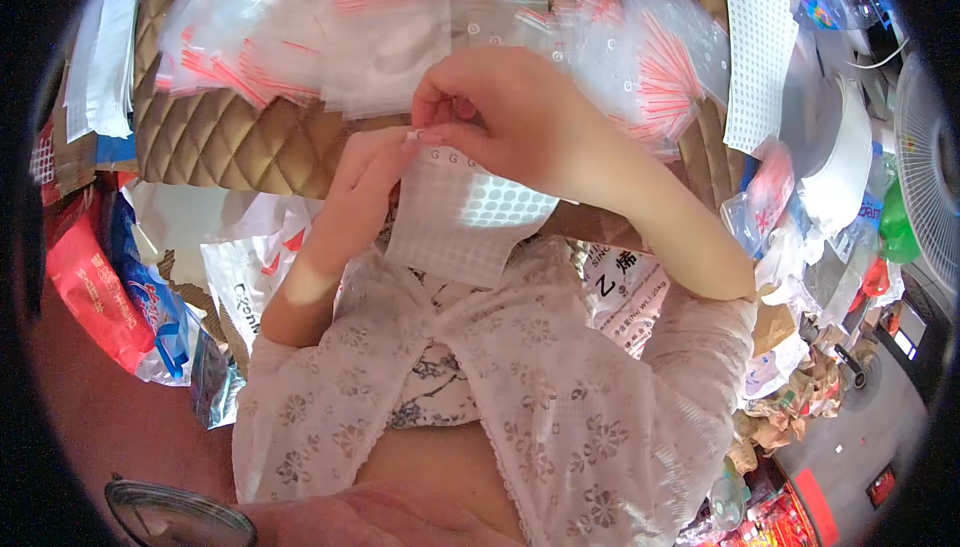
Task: The person peels size stickers from a sticker sheet and sticks them onto plastic bags one by one by hand.
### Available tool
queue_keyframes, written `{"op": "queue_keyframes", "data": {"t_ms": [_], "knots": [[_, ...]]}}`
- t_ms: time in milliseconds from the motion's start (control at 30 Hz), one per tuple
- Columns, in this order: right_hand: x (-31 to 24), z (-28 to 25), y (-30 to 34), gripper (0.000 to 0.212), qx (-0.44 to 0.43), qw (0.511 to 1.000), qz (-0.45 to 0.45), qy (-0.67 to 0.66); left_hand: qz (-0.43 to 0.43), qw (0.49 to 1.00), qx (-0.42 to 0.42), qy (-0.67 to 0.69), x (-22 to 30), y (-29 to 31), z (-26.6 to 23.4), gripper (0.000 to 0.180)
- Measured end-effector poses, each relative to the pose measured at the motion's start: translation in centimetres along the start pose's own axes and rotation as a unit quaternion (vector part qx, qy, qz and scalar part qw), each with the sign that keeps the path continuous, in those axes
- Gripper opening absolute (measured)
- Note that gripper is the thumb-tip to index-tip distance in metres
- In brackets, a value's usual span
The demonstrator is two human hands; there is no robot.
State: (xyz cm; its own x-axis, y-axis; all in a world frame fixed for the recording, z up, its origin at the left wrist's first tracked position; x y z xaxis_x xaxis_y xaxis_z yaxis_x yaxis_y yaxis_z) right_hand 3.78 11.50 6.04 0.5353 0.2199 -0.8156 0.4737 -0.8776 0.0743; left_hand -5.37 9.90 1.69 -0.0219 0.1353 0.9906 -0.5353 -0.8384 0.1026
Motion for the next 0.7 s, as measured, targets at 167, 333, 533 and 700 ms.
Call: {"op": "queue_keyframes", "data": {"t_ms": [167,333,533,700], "knots": [[-1.1,0.8,0.7,0.012,0.007,1.0,-0.01,0.011,-0.02,0.999,-0.024,-0.021,0.2,1.2,-0.1,0.026],[-4.0,1.6,0.5,0.015,0.086,0.98,-0.108,0.143,-0.134,0.984,-0.074,0.092,-3.2,2.1,-0.9,0.032],[-3.9,2.7,-0.9,0.015,0.012,0.991,-0.093,0.1,0.095,0.988,0.023,-0.12,0.1,2.8,-2.0,0.027],[-0.7,3.9,-2.7,0.015,-0.087,0.995,0.05,-0.009,0.065,0.991,0.007,-0.117,0.3,2.5,-2.9,0.027]]}}
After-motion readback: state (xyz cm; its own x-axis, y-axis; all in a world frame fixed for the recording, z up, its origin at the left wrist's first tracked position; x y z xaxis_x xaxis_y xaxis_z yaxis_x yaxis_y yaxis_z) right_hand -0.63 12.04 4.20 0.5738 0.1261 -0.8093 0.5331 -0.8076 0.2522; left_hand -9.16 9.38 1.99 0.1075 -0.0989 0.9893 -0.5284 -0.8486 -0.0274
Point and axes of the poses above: each hand's wrist, its own y-axis away from the middle knuckle, its own z-axis out of the palm, x = y × z, the point moved 10 cm from there along -y, towards the middle knuckle, and after that the axes turned 5 degrees about y, right-handed, at the moved point
